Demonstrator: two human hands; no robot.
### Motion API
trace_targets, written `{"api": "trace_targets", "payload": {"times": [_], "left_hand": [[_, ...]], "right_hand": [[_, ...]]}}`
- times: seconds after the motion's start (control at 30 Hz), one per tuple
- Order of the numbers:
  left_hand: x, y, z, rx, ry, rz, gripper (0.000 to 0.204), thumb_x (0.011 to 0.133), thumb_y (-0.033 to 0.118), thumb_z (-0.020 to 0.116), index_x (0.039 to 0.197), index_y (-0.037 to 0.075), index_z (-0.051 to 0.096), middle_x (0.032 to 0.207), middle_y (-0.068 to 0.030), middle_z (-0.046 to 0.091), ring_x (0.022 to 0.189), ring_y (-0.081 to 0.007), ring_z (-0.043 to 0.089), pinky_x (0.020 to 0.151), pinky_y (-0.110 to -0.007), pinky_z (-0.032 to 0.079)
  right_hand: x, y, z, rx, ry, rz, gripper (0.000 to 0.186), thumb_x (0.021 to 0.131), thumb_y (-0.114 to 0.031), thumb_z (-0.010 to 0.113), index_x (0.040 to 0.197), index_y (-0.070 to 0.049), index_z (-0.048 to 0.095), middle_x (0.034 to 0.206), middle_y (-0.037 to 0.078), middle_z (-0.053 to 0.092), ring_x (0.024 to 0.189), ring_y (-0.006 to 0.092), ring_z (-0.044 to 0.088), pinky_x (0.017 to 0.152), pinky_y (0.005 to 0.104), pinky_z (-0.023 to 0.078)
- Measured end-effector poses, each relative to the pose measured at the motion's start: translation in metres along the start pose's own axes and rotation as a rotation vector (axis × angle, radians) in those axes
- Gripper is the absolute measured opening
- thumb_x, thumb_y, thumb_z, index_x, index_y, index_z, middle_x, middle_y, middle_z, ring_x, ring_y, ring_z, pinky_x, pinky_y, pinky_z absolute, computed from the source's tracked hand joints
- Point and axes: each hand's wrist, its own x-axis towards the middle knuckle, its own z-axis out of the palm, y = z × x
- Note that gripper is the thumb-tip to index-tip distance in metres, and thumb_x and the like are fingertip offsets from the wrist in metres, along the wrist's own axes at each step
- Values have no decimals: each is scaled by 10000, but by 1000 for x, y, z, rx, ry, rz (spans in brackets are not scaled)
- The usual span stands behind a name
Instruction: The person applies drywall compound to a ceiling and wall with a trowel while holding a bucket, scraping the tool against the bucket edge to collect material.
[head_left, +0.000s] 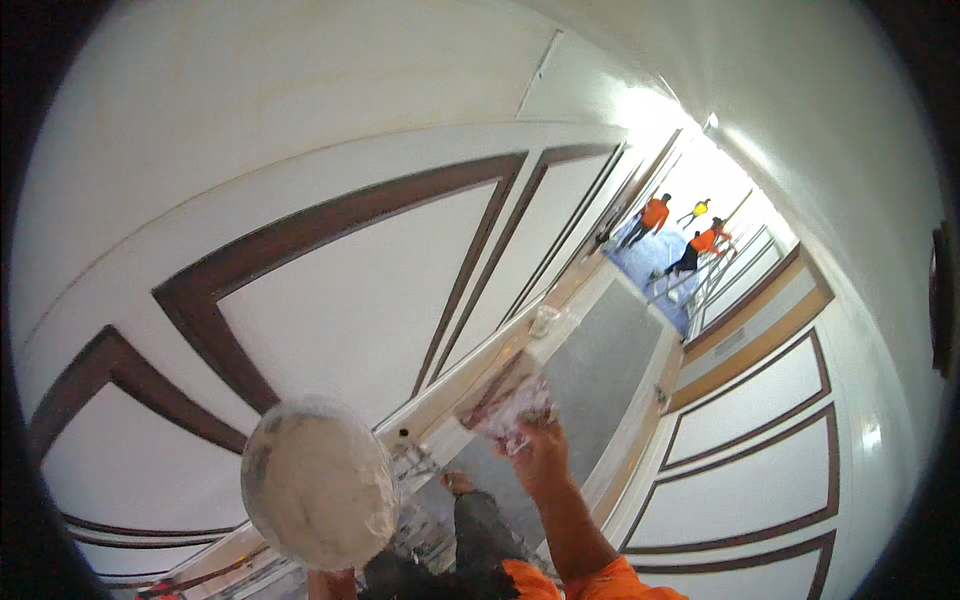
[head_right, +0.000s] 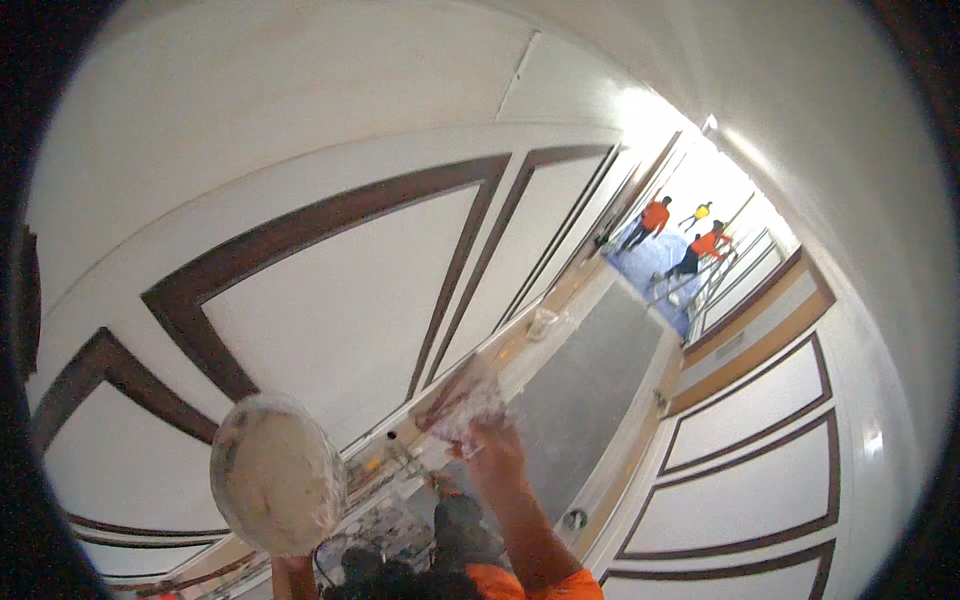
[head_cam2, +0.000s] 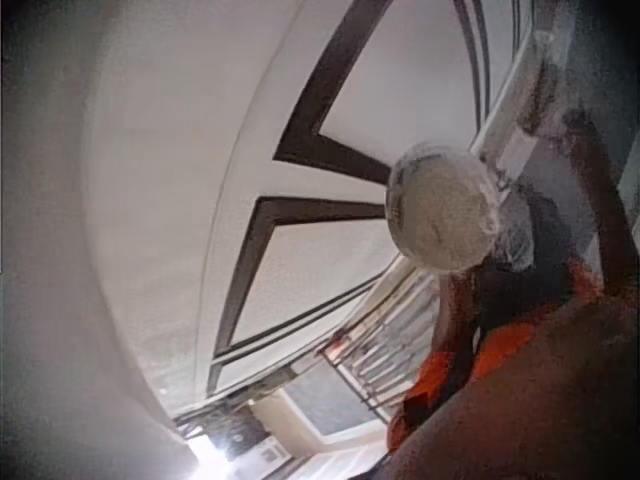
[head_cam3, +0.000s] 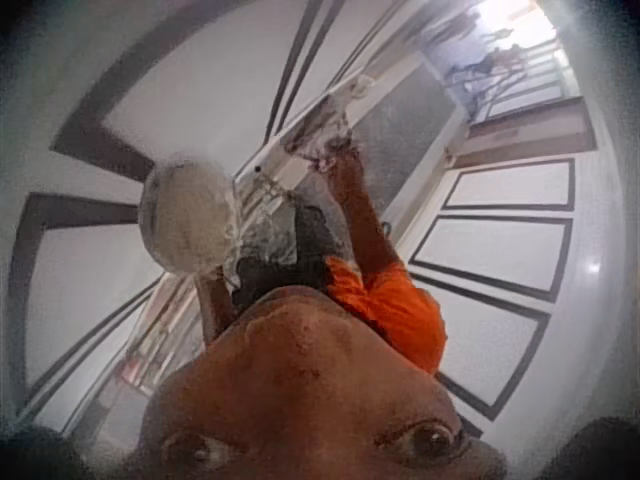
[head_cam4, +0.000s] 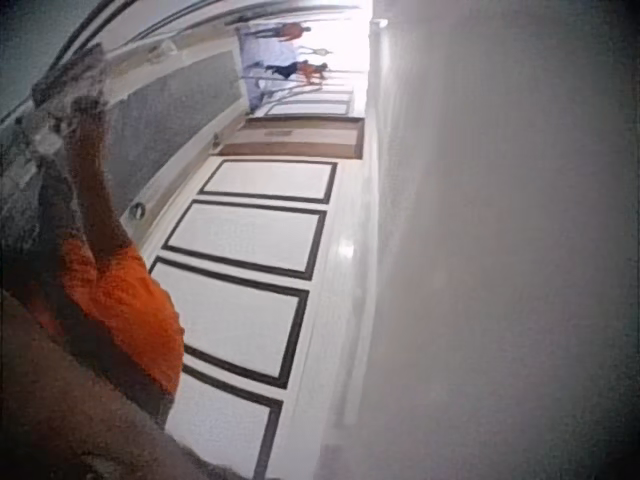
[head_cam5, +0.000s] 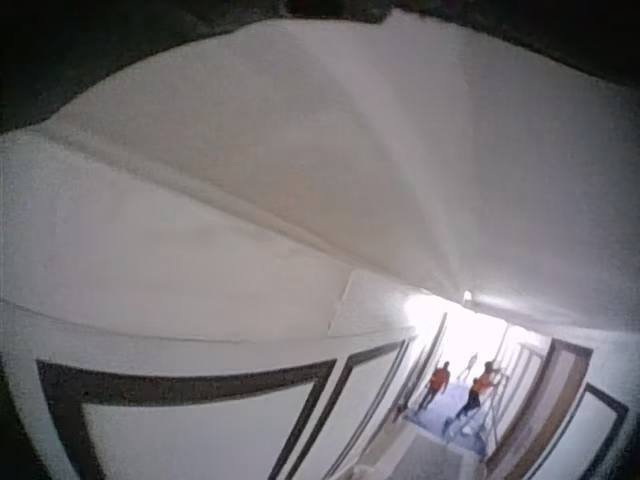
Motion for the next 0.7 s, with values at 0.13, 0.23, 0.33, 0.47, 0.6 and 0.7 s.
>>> {"api": "trace_targets", "payload": {"times": [0.13,0.23,0.33,0.47,0.6,0.7], "left_hand": [[21,-25,-16,-97,-34,-70,760,786,675,423,1346,166,359,1328,-131,386,1190,-341,427,921,-566,413],[28,-29,-16,-117,-60,-76,768,781,681,425,1350,170,352,1334,-133,378,1193,-345,424,919,-571,414],[35,-36,-13,-132,-73,-89,777,777,687,427,1354,174,345,1340,-134,369,1196,-348,421,917,-576,415],[37,-46,-11,-151,-97,-98,788,771,696,429,1359,180,335,1348,-136,358,1200,-353,416,915,-583,416],[32,-52,-6,-201,-121,-103,799,766,704,432,1365,185,326,1357,-137,346,1203,-357,412,912,-590,417],[16,-47,-5,-277,-140,-70,808,761,710,433,1368,190,319,1363,-139,337,1206,-360,409,910,-595,418]], "right_hand": [[41,43,-51,-416,-94,-178,375,783,-91,631,1132,-91,493,1152,115,507,1013,249,545,749,421,540],[54,38,-36,-238,-74,-5,405,752,-53,662,1118,-56,489,1156,125,501,1020,261,544,777,435,540],[72,53,-61,-366,-92,-43,451,729,-19,673,1134,-61,478,1152,132,501,1027,288,540,755,454,538],[102,57,-79,-423,-182,-130,439,736,-28,665,1134,-89,489,1102,130,530,1018,306,543,696,468,533],[94,11,-48,-2,-93,151,443,754,-53,654,1160,-100,482,1070,108,562,975,327,559,662,494,508],[102,-5,-55,-511,-155,-134,361,762,-95,645,1106,-85,537,1033,117,591,922,309,577,719,461,482]]}}
